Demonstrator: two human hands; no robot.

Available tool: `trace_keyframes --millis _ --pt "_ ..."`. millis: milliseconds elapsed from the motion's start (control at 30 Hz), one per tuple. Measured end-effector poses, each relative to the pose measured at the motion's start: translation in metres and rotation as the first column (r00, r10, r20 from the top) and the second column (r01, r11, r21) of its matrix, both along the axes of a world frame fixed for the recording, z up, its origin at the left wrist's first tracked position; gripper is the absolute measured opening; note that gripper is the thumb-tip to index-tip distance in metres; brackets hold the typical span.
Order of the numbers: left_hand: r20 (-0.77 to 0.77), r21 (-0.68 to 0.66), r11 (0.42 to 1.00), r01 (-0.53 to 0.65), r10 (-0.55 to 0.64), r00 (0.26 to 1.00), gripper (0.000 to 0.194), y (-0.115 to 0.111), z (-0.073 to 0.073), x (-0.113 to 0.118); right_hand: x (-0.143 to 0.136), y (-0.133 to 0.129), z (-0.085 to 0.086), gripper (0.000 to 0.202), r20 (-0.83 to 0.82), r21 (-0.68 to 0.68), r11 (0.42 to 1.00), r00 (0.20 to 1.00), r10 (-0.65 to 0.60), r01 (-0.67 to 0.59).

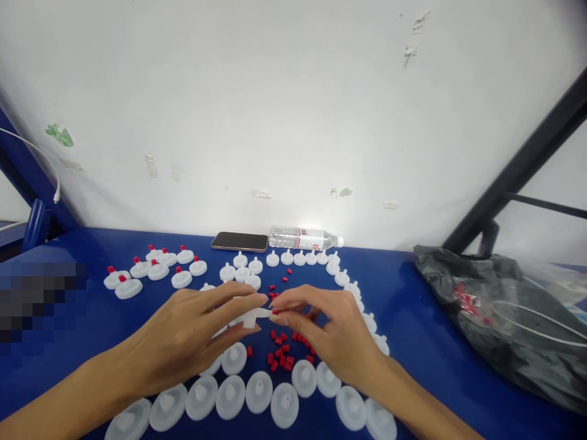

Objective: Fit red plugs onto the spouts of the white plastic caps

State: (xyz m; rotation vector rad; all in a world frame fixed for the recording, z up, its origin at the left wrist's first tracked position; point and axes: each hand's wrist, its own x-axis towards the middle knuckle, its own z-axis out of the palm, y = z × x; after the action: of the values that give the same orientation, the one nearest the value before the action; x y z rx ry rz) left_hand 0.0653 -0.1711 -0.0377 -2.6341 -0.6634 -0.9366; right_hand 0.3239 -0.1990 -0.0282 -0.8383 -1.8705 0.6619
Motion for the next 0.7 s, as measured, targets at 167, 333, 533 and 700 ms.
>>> trace_keyframes --millis 167,333,533,700 --pt "0.005 0.044 0.999 -0.009 0.009 1.0 0.031 -0.002 0.0 0.0 0.001 0.0 -0.001 0.008 0.035 -0.079 0.997 0.999 -0.01 0.013" --pt "0.007 0.085 0.996 -0.015 0.015 1.0 0.037 -0.002 -0.002 0.0 0.001 -0.002 -0.002 0.03 0.236 0.017 1.0 0.972 -0.008 0.004" --pt "0.022 -0.019 1.0 -0.011 0.012 1.0 0.039 -0.008 -0.009 0.0 -0.001 -0.004 -0.004 0.032 0.217 0.085 0.994 0.975 0.043 -0.063" --pt "0.054 -0.089 0.996 0.022 -0.017 0.998 0.041 -0.015 -0.001 0.004 0.0 -0.005 -0.003 0.033 0.248 0.19 0.981 0.969 -0.013 -0.036"
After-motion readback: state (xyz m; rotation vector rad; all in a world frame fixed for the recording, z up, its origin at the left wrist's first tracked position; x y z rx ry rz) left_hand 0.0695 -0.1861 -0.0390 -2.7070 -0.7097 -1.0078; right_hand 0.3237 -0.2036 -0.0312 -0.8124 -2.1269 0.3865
